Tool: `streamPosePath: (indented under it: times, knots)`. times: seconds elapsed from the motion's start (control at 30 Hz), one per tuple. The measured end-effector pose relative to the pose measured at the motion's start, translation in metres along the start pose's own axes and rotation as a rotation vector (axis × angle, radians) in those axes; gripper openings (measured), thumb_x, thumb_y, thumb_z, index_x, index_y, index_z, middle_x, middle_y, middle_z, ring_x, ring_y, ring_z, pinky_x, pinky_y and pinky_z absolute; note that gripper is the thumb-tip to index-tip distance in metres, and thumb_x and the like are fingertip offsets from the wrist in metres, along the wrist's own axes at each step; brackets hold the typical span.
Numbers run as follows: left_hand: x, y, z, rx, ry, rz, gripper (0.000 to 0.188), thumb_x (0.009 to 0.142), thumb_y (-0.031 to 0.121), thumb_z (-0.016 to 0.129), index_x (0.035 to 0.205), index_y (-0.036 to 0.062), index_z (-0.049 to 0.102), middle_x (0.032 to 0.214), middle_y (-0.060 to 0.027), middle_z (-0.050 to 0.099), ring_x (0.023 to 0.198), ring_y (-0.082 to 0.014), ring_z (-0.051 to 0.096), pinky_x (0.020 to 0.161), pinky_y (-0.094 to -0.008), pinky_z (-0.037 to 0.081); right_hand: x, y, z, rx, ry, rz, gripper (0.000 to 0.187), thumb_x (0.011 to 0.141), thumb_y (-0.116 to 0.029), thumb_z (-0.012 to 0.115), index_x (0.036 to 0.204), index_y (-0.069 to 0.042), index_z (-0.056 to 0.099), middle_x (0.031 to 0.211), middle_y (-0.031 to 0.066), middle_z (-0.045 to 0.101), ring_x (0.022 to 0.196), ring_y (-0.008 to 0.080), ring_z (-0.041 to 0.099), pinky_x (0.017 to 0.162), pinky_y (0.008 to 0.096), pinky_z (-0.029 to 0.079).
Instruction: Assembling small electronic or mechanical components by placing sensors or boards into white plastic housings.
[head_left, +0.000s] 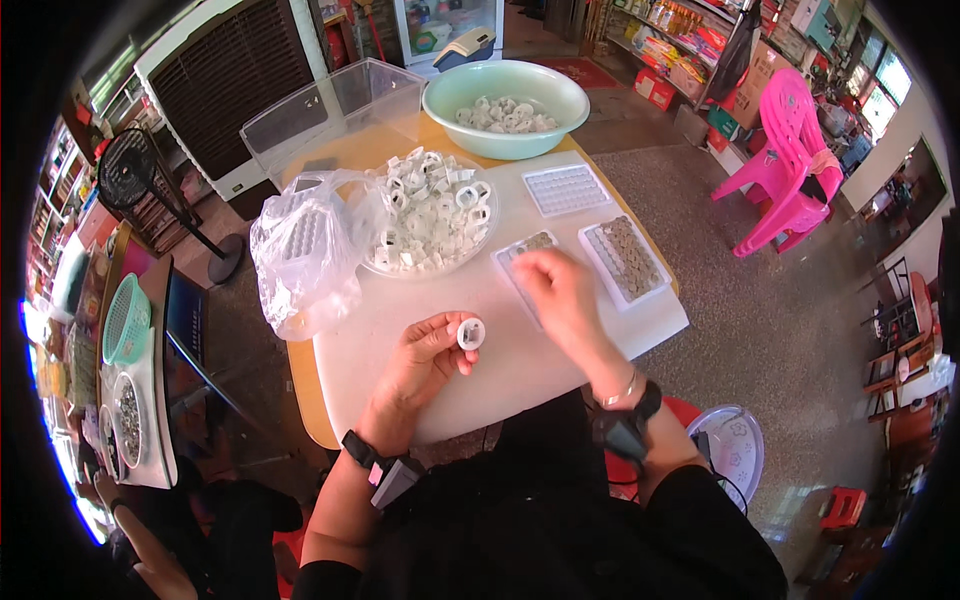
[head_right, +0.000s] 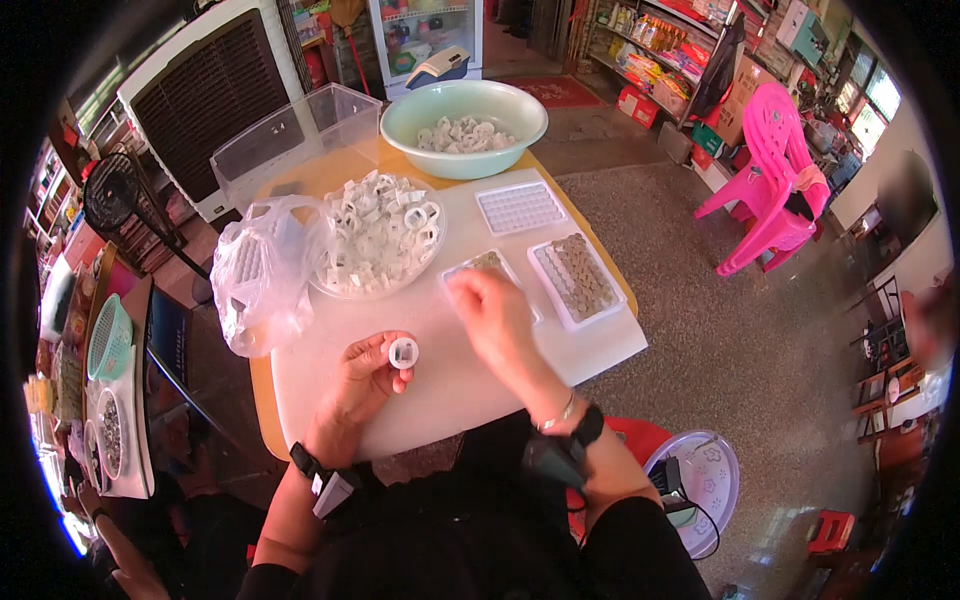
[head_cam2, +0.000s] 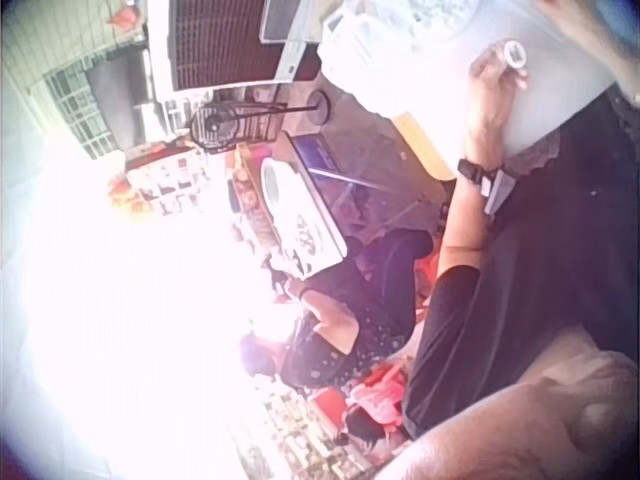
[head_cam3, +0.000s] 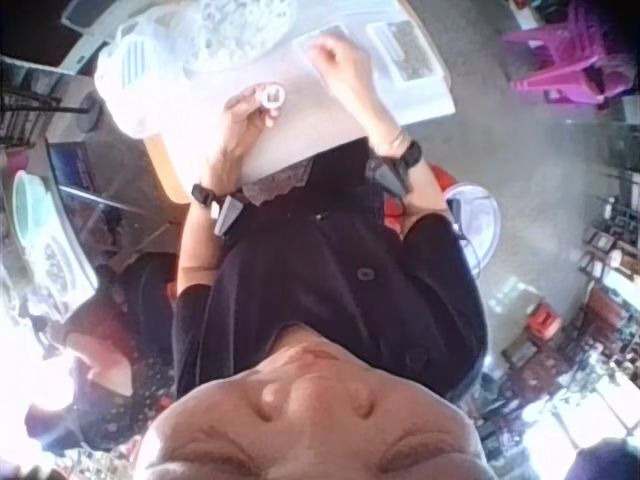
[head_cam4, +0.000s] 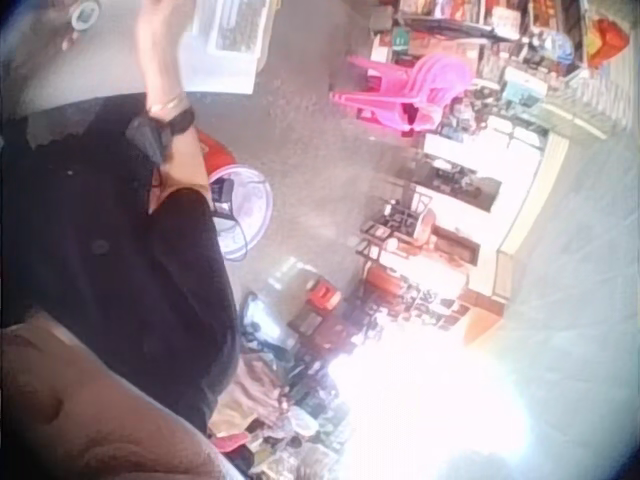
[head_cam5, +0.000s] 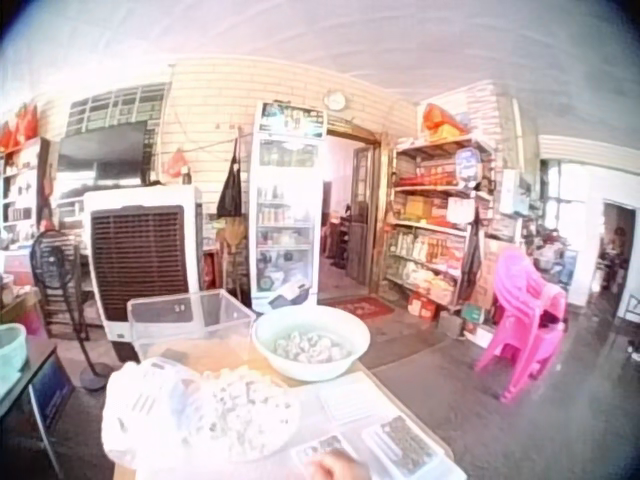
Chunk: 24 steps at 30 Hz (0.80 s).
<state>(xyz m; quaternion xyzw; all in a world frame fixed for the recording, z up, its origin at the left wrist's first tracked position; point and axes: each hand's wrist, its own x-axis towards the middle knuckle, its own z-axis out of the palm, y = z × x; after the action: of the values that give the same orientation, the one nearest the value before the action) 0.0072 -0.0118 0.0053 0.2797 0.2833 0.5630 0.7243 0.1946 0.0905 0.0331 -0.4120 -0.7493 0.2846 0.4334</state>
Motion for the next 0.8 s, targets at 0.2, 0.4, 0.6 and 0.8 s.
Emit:
streamPosePath:
  times: [0.2,0.4,0.6,0.8]
  knots:
    - [0.005,0.000,0.000,-0.034,0.029,0.051,0.030,0.094,0.013,0.049,0.115,-0.0077,0.053,0.097,-0.0102,0.060,0.079,-0.0175,0.061,0.068,-0.0269,0.051,0.031,0.061,-0.003,-0.526,0.089,-0.181,0.003,0.078,-0.007,0.060,0.076,-0.005,0.062,0.073,0.0114,0.056,0.072,0.0315,0.059,0.062,0.0419,0.048]
    - [0.006,0.001,-0.003,-0.087,-0.006,0.064,0.030,0.095,0.012,0.048,0.117,-0.0080,0.052,0.099,-0.0110,0.060,0.082,-0.0181,0.061,0.070,-0.0269,0.051,0.030,0.057,-0.001,-0.571,0.084,-0.202,0.002,0.077,-0.006,0.061,0.075,-0.005,0.060,0.072,0.0106,0.056,0.073,0.0296,0.060,0.063,0.0407,0.049]
    - [0.007,-0.001,-0.005,-0.123,-0.025,0.087,0.029,0.094,0.010,0.048,0.118,-0.0071,0.051,0.102,-0.0120,0.060,0.084,-0.0187,0.061,0.072,-0.0273,0.051,-0.005,-0.036,-0.004,0.030,-0.088,-0.016,0.008,0.078,0.000,0.060,0.084,-0.004,0.061,0.079,0.0116,0.061,0.072,0.0281,0.060,0.062,0.0372,0.049]
    - [0.007,0.000,-0.003,-0.127,-0.043,0.099,0.030,0.095,0.012,0.049,0.119,-0.0063,0.051,0.103,-0.0121,0.060,0.088,-0.0180,0.060,0.074,-0.0272,0.051,-0.028,-0.051,0.016,0.029,-0.061,-0.249,0.013,0.077,0.003,0.061,0.089,-0.003,0.060,0.079,0.0103,0.060,0.072,0.0280,0.058,0.062,0.0373,0.048]
